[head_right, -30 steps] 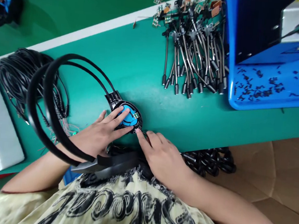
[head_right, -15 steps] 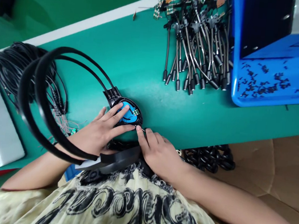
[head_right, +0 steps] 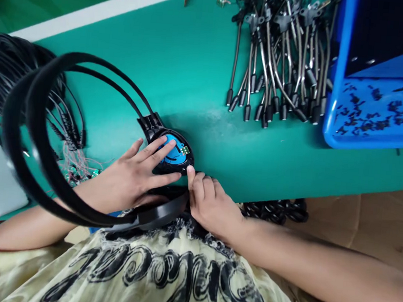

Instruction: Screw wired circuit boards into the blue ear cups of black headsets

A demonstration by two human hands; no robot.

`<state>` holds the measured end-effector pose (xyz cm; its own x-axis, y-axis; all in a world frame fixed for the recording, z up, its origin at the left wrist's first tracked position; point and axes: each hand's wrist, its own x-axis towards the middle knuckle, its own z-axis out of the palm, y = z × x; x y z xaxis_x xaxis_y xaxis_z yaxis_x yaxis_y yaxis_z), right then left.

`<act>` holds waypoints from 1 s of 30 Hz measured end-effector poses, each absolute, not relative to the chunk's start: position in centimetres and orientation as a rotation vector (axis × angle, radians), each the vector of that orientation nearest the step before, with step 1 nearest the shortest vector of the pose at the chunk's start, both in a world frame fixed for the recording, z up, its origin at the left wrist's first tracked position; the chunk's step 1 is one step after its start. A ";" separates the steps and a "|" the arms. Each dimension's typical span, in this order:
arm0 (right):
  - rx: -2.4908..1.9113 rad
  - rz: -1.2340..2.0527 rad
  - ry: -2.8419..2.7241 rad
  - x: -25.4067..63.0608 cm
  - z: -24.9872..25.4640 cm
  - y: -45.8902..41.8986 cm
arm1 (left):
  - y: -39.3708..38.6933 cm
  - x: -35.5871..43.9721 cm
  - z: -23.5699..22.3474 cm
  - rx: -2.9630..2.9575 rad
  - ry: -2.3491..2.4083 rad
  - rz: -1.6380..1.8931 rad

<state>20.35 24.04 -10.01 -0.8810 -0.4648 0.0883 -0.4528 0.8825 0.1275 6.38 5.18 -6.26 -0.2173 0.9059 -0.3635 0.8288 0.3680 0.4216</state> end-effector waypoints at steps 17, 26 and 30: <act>0.801 -0.024 -2.970 19.5 -10.1 24.8 | 5.2 6.5 -7.2 1.445 2.106 0.190; 0.834 0.586 -2.814 16.5 -5.9 24.5 | 4.9 12.0 -9.6 0.972 2.589 0.156; 0.778 0.594 -2.600 14.8 -6.1 21.3 | 6.6 14.0 -9.5 0.895 2.658 0.276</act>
